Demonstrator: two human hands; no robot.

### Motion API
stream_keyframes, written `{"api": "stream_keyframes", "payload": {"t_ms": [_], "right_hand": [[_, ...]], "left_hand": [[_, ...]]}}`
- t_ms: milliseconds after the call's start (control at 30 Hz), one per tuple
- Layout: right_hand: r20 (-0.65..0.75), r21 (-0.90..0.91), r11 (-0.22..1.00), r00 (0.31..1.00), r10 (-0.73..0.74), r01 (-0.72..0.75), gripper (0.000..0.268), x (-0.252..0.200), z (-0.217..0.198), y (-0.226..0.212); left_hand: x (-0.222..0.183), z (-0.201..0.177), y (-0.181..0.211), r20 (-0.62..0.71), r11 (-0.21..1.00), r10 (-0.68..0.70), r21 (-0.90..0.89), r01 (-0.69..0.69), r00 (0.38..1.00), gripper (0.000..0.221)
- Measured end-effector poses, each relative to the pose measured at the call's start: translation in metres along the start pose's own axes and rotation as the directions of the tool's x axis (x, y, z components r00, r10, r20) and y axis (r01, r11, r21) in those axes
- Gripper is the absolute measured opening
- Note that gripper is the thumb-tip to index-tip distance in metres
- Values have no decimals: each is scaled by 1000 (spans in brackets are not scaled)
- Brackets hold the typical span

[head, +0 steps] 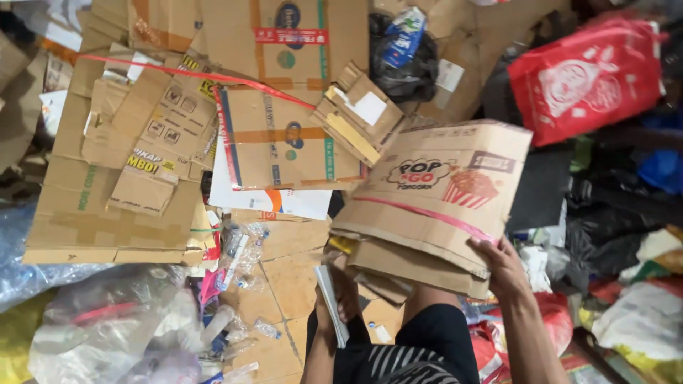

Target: Organizing and documenting various recycled materials and cardboard boxes.

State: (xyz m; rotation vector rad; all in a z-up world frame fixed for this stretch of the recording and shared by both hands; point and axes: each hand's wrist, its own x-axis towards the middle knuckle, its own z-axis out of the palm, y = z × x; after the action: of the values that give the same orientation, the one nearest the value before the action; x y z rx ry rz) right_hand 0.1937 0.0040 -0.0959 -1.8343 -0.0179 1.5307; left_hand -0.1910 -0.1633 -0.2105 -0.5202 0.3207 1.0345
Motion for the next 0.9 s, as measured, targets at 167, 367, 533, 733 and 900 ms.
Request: {"api": "stream_keyframes", "payload": {"t_ms": [167,367,533,733,900], "right_hand": [[-36,-153,979,989,-141,133,45,-52,-63,-50],[144,-487,755,892,-427,440,46,-126,-111,-142],[167,-900,227,775,-610,373,35,-134,-166,-141],[279,-942,-12,761,-586,337,32,-24,-229,1],[163,-985,86,971,173,150,49,-24,-219,114]], "left_hand": [[-1,-3,-10,-102,998,-44,35,48,994,61],[-1,-24,-47,-119,998,-59,-5,58,991,58],[17,-17,-90,-21,983,-138,122,140,990,62],[20,-12,-128,-60,963,-142,221,152,988,61],[12,13,-139,-104,947,-106,292,132,989,59]]}}
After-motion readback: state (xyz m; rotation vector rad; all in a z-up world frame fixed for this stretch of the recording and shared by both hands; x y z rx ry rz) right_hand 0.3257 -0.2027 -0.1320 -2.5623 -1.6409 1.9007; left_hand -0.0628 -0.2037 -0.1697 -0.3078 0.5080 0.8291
